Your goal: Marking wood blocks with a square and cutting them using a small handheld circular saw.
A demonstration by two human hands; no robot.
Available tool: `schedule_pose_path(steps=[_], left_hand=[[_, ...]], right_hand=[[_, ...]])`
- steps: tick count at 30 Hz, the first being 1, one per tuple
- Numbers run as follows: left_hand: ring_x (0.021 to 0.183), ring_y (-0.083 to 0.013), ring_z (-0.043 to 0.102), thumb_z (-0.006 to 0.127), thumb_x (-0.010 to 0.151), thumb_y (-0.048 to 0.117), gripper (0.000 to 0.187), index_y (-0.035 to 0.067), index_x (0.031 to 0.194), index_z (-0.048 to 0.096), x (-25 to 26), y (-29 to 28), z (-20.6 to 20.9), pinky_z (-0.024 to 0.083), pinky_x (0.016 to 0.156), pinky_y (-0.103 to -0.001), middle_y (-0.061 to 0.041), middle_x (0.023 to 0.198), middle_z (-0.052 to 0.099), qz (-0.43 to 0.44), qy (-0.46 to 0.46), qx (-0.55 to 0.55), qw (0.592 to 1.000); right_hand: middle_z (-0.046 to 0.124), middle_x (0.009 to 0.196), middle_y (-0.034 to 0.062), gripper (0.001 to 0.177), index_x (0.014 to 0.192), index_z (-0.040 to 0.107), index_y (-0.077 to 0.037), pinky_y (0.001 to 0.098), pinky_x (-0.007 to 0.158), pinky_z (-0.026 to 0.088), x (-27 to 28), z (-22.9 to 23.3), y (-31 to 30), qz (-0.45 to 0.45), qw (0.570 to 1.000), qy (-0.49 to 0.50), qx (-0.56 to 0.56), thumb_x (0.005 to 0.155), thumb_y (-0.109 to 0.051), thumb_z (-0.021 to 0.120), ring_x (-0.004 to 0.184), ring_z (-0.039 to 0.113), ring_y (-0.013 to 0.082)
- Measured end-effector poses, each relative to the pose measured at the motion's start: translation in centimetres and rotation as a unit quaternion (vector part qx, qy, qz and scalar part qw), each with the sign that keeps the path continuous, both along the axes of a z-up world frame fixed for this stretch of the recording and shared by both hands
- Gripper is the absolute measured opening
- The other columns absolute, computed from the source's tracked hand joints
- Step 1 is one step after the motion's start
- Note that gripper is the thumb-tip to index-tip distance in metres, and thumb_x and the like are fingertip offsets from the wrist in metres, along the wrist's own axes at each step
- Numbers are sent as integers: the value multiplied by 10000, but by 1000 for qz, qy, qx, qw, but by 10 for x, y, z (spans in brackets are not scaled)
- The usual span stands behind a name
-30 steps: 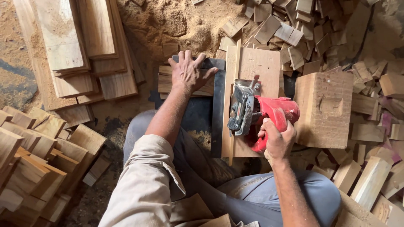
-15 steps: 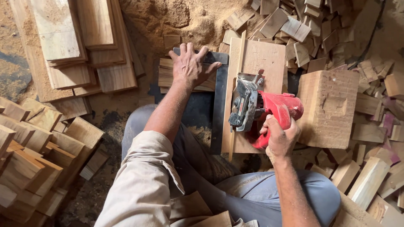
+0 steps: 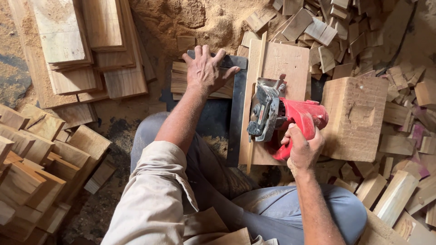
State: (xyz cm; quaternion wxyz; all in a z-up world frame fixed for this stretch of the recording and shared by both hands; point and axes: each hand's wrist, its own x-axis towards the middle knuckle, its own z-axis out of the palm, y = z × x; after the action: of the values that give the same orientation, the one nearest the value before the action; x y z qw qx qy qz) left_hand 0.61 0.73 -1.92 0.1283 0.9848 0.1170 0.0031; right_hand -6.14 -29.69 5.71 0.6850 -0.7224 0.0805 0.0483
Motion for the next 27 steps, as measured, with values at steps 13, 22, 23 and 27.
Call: schedule_pose_path(steps=[13,22,23,27], left_hand=[[1229,-343,448,426,883,872,756,271,1317,572,0,0,3,342,927,-650,-167,1226,541,2,14,-13,1000],[1214,-341,453,433,893,857,741,260,1303,589,-1,0,3,344,921,-657,-170,1221,537,6,26,-14,1000],[1200,-342,455,436,882,861,753,255,1301,590,0,0,-1,345,910,-655,-171,1209,538,5,1,-11,1000],[1179,-344,457,436,878,870,754,252,1283,589,1,1,-4,344,898,-655,-179,1184,540,4,-21,-7,1000]], right_hand=[[628,793,72,107,946,657,33,278,533,512,5,1,1,9,1000,-10,1,878,-39,616,602,579,131],[606,742,82,88,904,653,43,290,531,514,-1,3,2,10,1000,-6,-24,889,-40,627,582,576,147],[616,748,78,90,909,655,37,285,530,512,-1,3,1,5,1000,-6,-18,882,-42,621,581,576,143],[628,772,69,86,910,649,35,273,539,504,0,4,2,9,1000,-8,5,873,-38,621,591,574,134]])
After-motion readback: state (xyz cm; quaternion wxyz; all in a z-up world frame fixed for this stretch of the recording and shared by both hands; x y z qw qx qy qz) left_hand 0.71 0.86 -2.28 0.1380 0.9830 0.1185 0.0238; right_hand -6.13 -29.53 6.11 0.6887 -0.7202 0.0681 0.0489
